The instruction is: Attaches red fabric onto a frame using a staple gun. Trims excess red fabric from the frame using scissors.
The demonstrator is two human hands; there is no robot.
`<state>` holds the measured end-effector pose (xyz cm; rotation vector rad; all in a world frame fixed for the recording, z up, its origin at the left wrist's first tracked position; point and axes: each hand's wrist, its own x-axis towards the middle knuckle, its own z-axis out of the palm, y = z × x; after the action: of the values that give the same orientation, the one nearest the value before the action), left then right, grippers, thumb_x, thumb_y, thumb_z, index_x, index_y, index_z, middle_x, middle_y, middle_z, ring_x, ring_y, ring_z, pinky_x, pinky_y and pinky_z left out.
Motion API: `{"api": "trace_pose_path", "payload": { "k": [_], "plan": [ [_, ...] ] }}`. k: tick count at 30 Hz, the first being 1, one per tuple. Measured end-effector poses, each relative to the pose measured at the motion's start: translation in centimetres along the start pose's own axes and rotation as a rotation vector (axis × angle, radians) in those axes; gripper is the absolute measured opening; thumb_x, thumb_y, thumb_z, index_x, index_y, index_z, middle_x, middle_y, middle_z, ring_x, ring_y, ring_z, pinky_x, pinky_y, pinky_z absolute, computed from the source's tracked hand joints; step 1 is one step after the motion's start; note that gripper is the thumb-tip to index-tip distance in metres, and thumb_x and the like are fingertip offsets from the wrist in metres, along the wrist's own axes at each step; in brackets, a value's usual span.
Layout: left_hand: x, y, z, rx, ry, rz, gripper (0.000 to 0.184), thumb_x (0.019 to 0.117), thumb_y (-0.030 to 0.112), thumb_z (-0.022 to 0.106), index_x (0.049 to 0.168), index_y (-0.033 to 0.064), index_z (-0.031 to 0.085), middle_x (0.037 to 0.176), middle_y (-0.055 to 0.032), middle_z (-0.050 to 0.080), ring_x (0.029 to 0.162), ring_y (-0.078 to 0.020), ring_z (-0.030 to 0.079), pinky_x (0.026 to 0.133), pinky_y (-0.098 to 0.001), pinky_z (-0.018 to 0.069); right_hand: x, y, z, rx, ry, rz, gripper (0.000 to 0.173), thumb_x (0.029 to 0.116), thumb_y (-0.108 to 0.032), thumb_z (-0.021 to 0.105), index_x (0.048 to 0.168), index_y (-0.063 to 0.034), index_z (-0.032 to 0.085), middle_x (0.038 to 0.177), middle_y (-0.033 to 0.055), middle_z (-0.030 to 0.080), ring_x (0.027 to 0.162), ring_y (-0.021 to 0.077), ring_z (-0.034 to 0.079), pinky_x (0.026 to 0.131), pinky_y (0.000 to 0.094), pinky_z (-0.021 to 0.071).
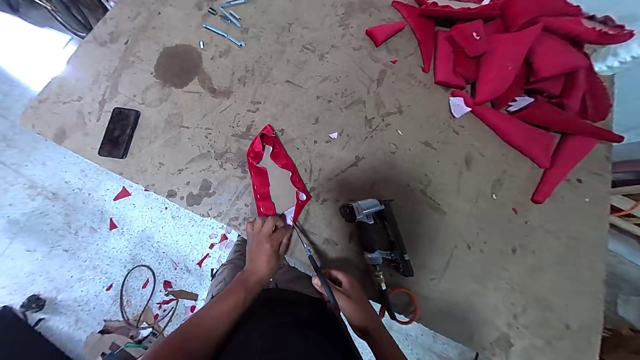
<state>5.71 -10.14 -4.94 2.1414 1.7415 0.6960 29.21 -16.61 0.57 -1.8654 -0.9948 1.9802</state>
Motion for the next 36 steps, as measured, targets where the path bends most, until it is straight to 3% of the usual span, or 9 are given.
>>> {"api": "trace_pose_path", "payload": {
  "k": [10,14,17,20,24,26,29,33,36],
  "plan": [
    [-0.7,-1.0,-0.2,-0.064,-0.009,0.014,0.016,0.1013,0.034,0.062,0.101,0.0303,0.078,0.112,0.0090,0.068,0.115,-0.0136,0.059,0.097,-0.0420,0.0458,1.7,-0.2,2.1,0.140,-0.017,-0.008,0.048,0.0875,-0.056,0.075,0.086,-0.0084,0.067,0.063,0.0022,0.054,0.050,0.0130,0.049,0.046,0.0298,0.0420],
    [-0.8,-2.0,-0.6,0.030,-0.050,-0.003,0.019,0.0983,0.041,0.062,0.112,0.0311,0.072,0.122,0.0103,0.067,0.120,-0.0139,0.058,0.097,-0.0436,0.0475,-0.5,-0.1,1.4,0.064,-0.035,-0.035,0.046,0.0907,-0.054,0.072,0.097,-0.0076,0.070,0.081,0.0071,0.069,0.061,0.0193,0.064,0.053,0.0366,0.0565],
    [-0.8,-3.5,-0.5,0.101,-0.035,0.004,0.029,0.0940,0.036,0.064,0.123,0.0332,0.070,0.120,0.0057,0.066,0.119,-0.0184,0.058,0.096,-0.0477,0.0468,-1.8,-0.7,-1.0,-0.137,0.153,-0.221,0.040,0.0952,-0.047,0.068,0.104,-0.0087,0.072,0.112,0.0073,0.069,0.083,0.0195,0.071,0.067,0.0400,0.0638],
    [-0.9,-6.3,-0.3,0.076,0.033,0.057,0.029,0.0930,0.032,0.068,0.122,0.0336,0.072,0.119,0.0019,0.066,0.116,-0.0213,0.059,0.097,-0.0489,0.0451,0.5,-5.0,-4.5,-0.470,0.434,-0.315,0.032,0.1048,-0.028,0.053,0.117,-0.0034,0.069,0.117,0.0128,0.068,0.095,0.0226,0.070,0.083,0.0452,0.0611],
    [-0.6,-9.7,-1.2,-0.007,0.024,0.165,0.022,0.0933,0.025,0.070,0.114,0.0299,0.076,0.121,-0.0015,0.066,0.116,-0.0241,0.059,0.099,-0.0488,0.0473,7.1,-11.5,-8.3,-0.676,0.580,-0.151,0.045,0.1105,-0.036,0.041,0.110,-0.0022,0.071,0.110,0.0229,0.065,0.093,0.0371,0.067,0.083,0.0605,0.0560],
    [0.4,-10.6,-1.7,-0.039,0.027,0.219,0.018,0.0964,0.023,0.067,0.110,0.0273,0.077,0.117,-0.0014,0.067,0.112,-0.0228,0.060,0.097,-0.0456,0.0496,8.6,-13.8,-8.2,-0.597,0.615,-0.164,0.039,0.1102,-0.032,0.042,0.121,-0.0049,0.068,0.110,0.0219,0.065,0.088,0.0362,0.068,0.077,0.0595,0.0572],
    [0.7,-11.1,-1.8,-0.099,0.013,0.266,0.017,0.0983,0.020,0.065,0.108,0.0250,0.078,0.106,-0.0012,0.067,0.106,-0.0220,0.061,0.094,-0.0436,0.0509,9.0,-16.5,-5.5,-0.644,0.536,-0.175,0.044,0.1102,-0.038,0.045,0.142,-0.0095,0.055,0.126,0.0182,0.066,0.099,0.0343,0.072,0.084,0.0588,0.0600],
    [1.4,-11.5,-2.5,-0.126,-0.024,0.337,0.020,0.0996,0.016,0.062,0.109,0.0224,0.078,0.099,-0.0002,0.067,0.100,-0.0210,0.062,0.091,-0.0430,0.0513,9.6,-20.9,3.1,-1.073,0.282,-0.317,0.032,0.1019,-0.041,0.062,0.107,-0.0112,0.072,0.095,0.0133,0.072,0.088,0.0335,0.071,0.076,0.0611,0.0573],
    [1.8,-11.6,-2.5,-0.156,-0.039,0.377,0.021,0.1017,0.017,0.059,0.107,0.0237,0.078,0.097,0.0032,0.068,0.097,-0.0183,0.062,0.088,-0.0410,0.0500,13.0,-21.9,8.1,-1.422,-0.020,-0.152,0.023,0.0956,-0.032,0.069,0.102,-0.0098,0.074,0.100,0.0152,0.072,0.094,0.0377,0.070,0.076,0.0638,0.0565]
  ]
}}
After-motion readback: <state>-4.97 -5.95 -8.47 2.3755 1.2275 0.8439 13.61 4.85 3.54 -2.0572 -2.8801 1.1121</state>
